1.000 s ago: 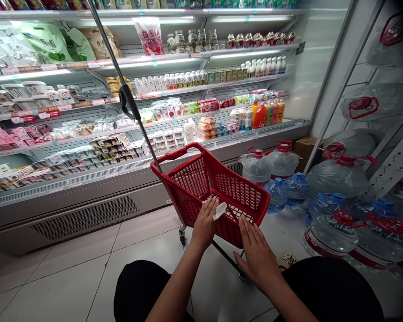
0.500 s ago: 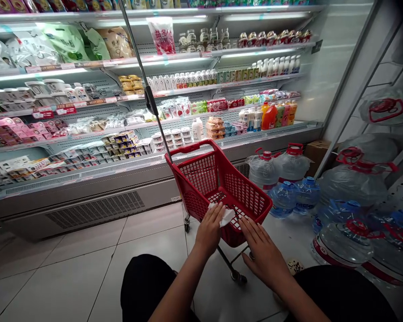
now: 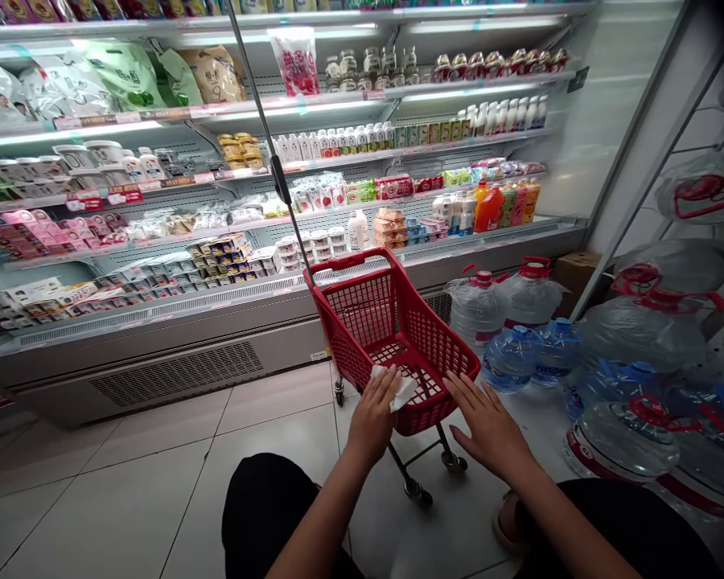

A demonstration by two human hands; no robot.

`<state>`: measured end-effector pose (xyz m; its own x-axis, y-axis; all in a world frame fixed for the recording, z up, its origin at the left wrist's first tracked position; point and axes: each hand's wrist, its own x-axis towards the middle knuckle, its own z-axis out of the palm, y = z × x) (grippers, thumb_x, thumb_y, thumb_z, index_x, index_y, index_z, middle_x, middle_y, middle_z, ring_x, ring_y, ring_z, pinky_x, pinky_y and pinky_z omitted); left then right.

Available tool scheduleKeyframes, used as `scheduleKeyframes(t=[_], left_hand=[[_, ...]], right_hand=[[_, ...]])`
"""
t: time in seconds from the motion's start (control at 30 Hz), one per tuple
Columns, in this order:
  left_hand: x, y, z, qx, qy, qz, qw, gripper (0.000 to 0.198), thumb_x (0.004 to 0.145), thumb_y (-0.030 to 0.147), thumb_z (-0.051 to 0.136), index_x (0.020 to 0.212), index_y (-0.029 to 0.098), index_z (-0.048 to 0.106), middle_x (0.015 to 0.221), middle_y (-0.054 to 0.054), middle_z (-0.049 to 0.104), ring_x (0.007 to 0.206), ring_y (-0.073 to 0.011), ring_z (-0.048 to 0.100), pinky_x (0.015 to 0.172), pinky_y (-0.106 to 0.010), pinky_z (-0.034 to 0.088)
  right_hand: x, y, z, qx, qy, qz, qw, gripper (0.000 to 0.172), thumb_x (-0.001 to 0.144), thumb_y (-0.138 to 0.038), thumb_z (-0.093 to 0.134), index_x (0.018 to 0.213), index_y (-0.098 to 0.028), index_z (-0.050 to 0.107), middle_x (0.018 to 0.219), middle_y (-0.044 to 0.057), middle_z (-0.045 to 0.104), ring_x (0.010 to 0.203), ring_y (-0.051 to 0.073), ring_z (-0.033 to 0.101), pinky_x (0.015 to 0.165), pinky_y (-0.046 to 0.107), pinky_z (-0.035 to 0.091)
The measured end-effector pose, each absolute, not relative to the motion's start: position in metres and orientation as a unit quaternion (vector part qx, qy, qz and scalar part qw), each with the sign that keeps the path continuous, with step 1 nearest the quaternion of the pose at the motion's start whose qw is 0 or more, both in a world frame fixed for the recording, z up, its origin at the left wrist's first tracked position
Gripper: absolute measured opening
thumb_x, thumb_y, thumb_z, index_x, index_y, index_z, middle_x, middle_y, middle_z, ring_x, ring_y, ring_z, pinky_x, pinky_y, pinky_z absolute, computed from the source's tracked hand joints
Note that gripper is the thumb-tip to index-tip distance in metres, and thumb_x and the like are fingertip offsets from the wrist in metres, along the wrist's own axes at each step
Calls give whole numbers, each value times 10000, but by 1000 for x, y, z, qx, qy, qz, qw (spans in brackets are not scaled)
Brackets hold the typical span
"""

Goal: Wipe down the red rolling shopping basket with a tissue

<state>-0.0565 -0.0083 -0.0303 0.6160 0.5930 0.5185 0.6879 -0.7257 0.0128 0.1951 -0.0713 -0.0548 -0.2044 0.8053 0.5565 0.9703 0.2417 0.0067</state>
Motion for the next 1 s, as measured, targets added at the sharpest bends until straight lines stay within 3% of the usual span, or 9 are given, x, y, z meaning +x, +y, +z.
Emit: scheduleKeyframes(t=[0.2, 0.5, 0.8, 1.0], left_hand=[[-62, 15, -30, -881, -380, -269, 84, 614, 1043, 144, 372, 1644, 164, 251, 1664, -121, 367, 1575, -214, 260, 1244, -484, 375], [-44, -34, -42, -887, -375, -250, 105, 746, 900, -18, 367, 1626, 141, 296, 1672, -106, 347, 1576, -234, 251, 1242, -477, 380], [-33, -53, -41, -905, -342, -201, 151, 732, 925, -22, 367, 1633, 138, 268, 1680, -73, 333, 1574, -203, 254, 1246, -421, 378], [-68, -58, -39, -885, -372, -228, 161, 775, 922, -31, 336, 1659, 160, 195, 1686, -83, 313, 1579, -208, 236, 1246, -446, 374]], right_hand=[[181, -64, -61, -597, -747, -179, 232, 766, 877, -290, 506, 1606, -141, 322, 1604, 97, 478, 1526, 261, 350, 1266, 492, 255], [163, -91, -62, -591, -748, -177, 244, 872, 870, -298, 511, 1653, -120, 173, 1689, 108, 328, 1562, 267, 280, 1245, 488, 289], [159, -109, -60, -601, -740, -178, 244, 888, 886, -365, 514, 1665, -142, 151, 1661, 101, 387, 1543, 297, 318, 1258, 502, 267], [135, -122, -55, -565, -772, -166, 239, 850, 922, -375, 502, 1672, -166, 160, 1679, 59, 362, 1543, 266, 322, 1266, 454, 263]])
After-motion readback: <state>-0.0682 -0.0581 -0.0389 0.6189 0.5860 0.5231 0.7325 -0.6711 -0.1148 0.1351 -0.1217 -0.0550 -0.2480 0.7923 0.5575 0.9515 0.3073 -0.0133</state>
